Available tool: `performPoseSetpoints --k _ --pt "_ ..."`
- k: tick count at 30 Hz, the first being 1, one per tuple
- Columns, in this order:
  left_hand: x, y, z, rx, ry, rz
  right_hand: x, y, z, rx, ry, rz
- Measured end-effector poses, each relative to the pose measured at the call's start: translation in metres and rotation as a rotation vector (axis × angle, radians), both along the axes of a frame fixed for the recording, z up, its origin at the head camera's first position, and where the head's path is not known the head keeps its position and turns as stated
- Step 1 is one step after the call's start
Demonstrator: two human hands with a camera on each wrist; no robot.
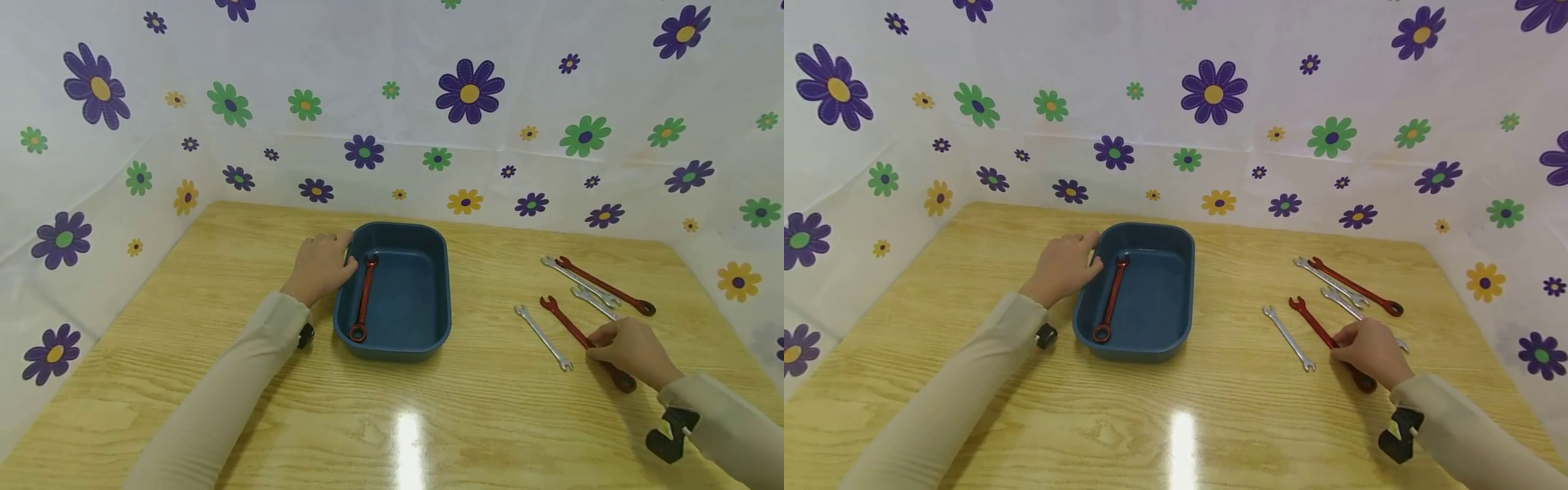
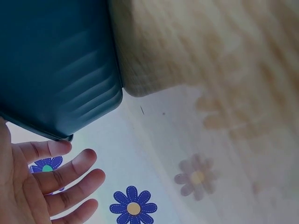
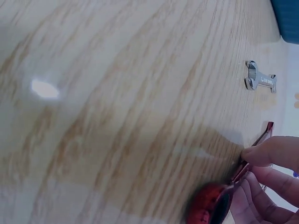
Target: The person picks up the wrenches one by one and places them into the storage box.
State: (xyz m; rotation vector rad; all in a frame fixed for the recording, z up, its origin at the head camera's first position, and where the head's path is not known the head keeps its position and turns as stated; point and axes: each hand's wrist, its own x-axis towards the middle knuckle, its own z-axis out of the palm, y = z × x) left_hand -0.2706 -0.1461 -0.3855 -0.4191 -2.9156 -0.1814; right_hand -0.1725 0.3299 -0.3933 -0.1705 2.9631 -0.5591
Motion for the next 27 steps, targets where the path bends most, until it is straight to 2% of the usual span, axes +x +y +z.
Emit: performPoseSetpoints --k 14,20,27 --pt "0.0001 0.0004 0.0010 0.005 -0.030 0.013 -0.0007 0.0043 -0.0041 0.002 -0.038 -0.017" --pt "0.0003 0.0001 0.0001 0.000 -0.025 0.017 -0.0019 0.0063 -0.0077 -0.045 -0.039 0.001" --pt "0.0007 -0.0001 0.0008 0.003 -0.017 0.006 -0.0011 0.0080 -0.0100 -0.091 -0.065 -0.014"
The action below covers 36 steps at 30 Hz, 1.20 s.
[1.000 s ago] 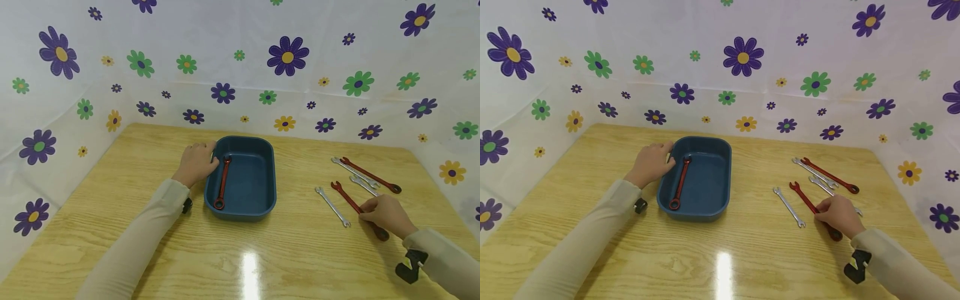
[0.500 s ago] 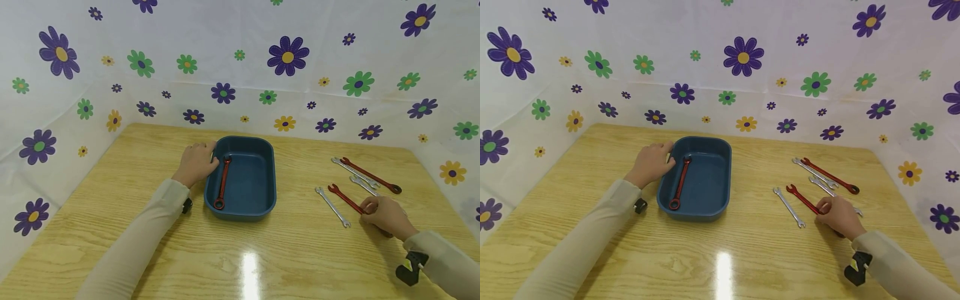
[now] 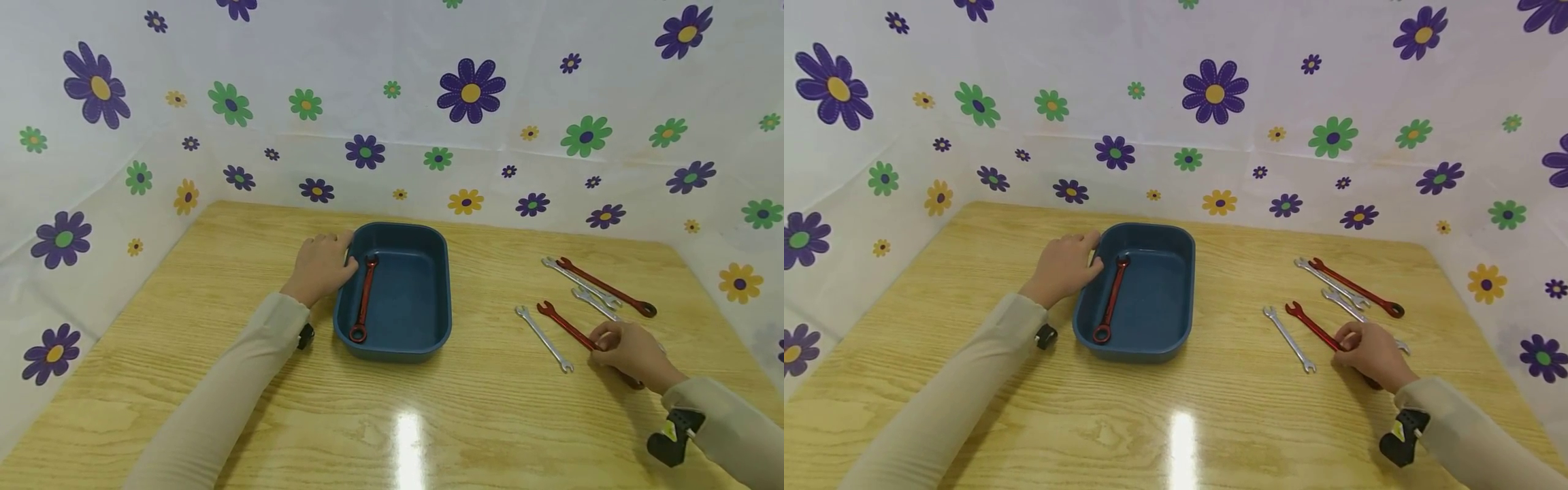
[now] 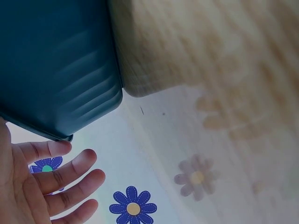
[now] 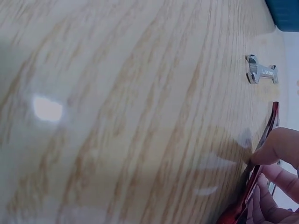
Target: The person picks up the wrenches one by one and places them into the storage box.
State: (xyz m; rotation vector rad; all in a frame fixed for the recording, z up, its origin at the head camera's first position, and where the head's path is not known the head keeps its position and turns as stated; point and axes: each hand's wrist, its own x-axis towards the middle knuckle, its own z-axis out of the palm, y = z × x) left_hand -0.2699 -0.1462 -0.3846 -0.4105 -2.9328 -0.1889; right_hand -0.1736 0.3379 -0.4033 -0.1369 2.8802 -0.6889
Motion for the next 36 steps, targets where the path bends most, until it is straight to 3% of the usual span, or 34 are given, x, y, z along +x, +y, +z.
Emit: performPoseSetpoints --k 16,27,36 --pt "0.000 0.001 0.002 -0.003 -0.031 0.009 0.003 0.001 0.000 -0.039 -0.004 -0.002" --pt "0.000 0.002 0.001 0.005 -0.020 0.009 0.000 0.001 0.009 0.089 0.040 0.104" --pt "0.000 0.002 0.001 0.007 -0.007 0.006 0.004 -0.002 0.014 0.105 0.065 0.098"
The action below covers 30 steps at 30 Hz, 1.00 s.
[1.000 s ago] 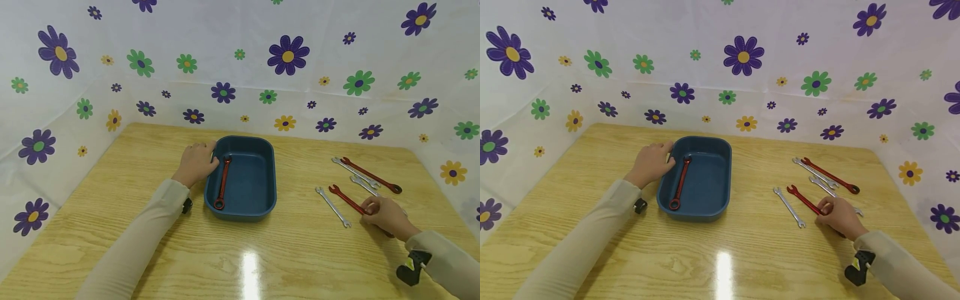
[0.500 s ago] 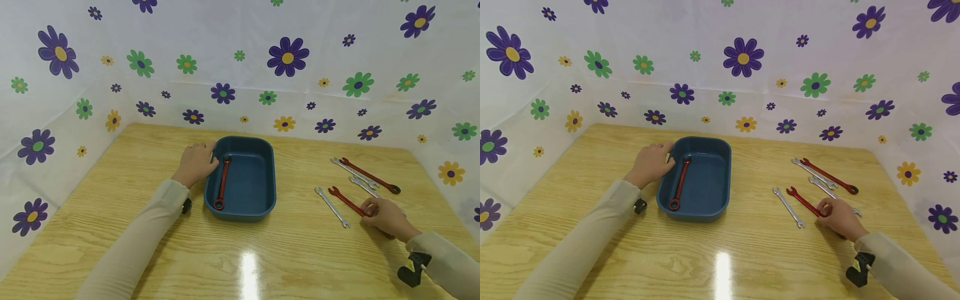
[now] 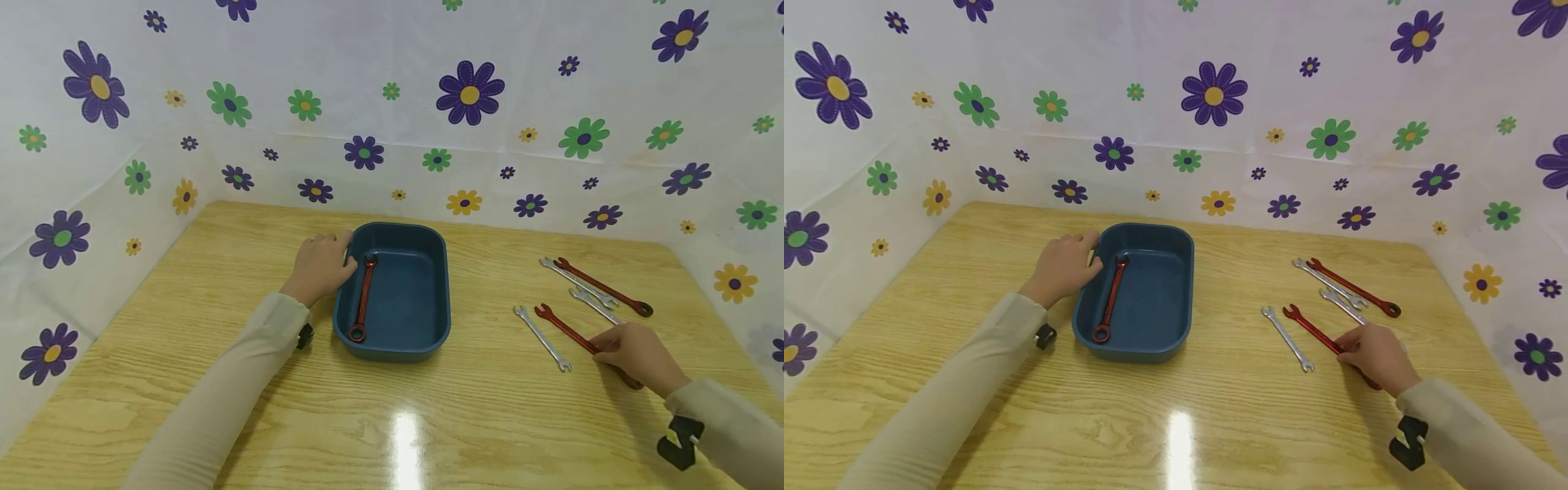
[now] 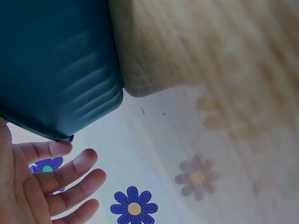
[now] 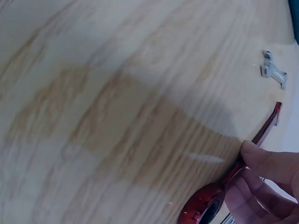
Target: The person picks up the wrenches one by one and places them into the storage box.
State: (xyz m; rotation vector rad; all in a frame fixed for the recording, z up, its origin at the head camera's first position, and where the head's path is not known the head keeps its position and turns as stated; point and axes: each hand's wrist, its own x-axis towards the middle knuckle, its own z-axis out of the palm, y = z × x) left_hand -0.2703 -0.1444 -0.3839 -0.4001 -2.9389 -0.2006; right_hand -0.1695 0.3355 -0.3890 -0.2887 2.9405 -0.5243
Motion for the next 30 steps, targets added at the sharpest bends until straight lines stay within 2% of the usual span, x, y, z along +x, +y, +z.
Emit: performPoseSetpoints --k 4,9,19,30 --pt "0.0004 -0.0013 0.0000 0.000 0.011 -0.006 0.0003 -0.0025 -0.0001 0.020 0.040 0.039" --pt "-0.0003 -0.0016 -0.0012 -0.006 0.016 -0.006 -0.0030 -0.0010 0.0012 0.032 0.005 0.063" --pt "0.0003 -0.0007 -0.0009 -0.003 0.005 -0.006 -0.0086 0.0057 -0.0010 -0.020 -0.091 0.057" --pt "0.0008 -0.0001 -0.0008 -0.015 0.006 -0.001 -0.0069 0.0057 -0.0015 -0.075 -0.115 0.020"
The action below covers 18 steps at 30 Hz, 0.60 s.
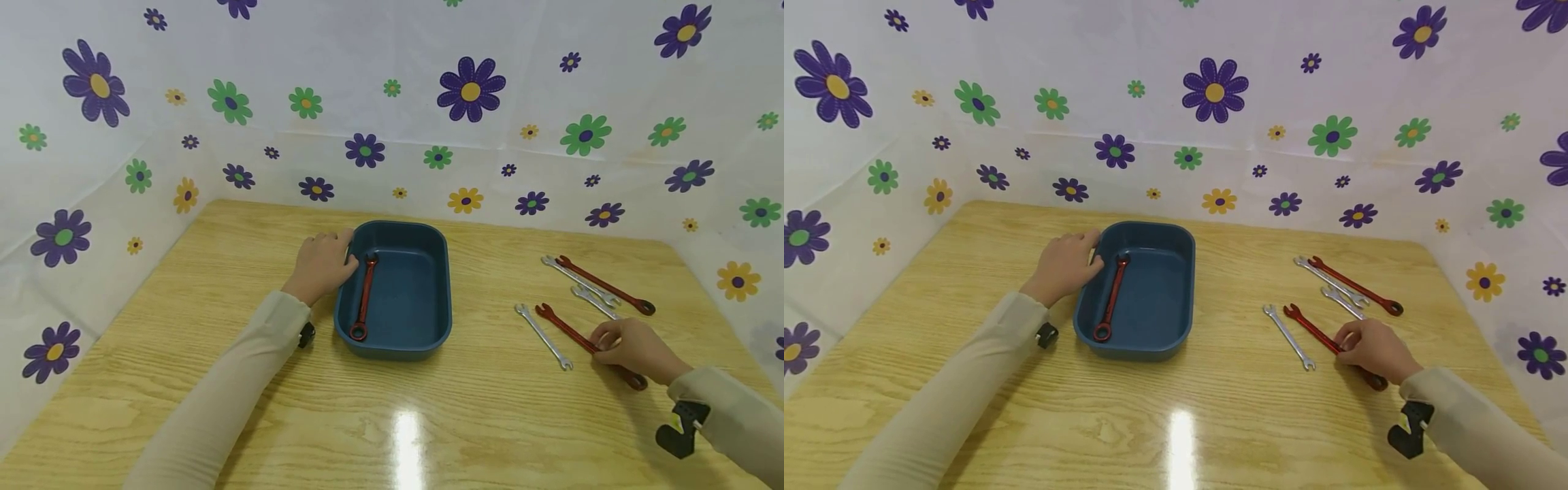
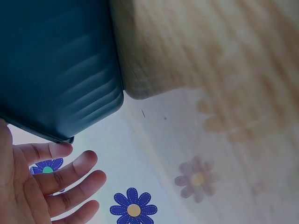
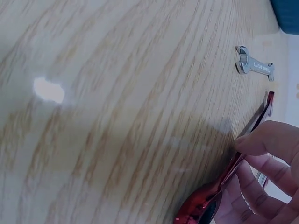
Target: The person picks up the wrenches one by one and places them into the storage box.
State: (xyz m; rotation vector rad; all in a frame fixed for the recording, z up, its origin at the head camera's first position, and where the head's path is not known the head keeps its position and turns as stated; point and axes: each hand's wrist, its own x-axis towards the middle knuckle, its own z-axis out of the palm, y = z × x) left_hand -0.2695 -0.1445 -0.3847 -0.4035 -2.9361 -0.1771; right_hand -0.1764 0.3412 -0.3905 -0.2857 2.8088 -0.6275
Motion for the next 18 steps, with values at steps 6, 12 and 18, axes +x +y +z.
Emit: performPoseSetpoints --k 6,12,18 --pt "-0.0003 -0.0003 0.0002 0.002 0.000 -0.002 -0.0002 -0.0019 -0.0006 -0.002 -0.015 -0.026" --pt "-0.0006 -0.0008 -0.0003 0.000 -0.002 -0.001 -0.0013 -0.0026 0.0001 0.020 -0.003 -0.022" --pt "-0.0012 -0.0008 0.0001 0.001 0.004 -0.002 0.0017 -0.0044 0.0011 -0.004 0.000 -0.041"
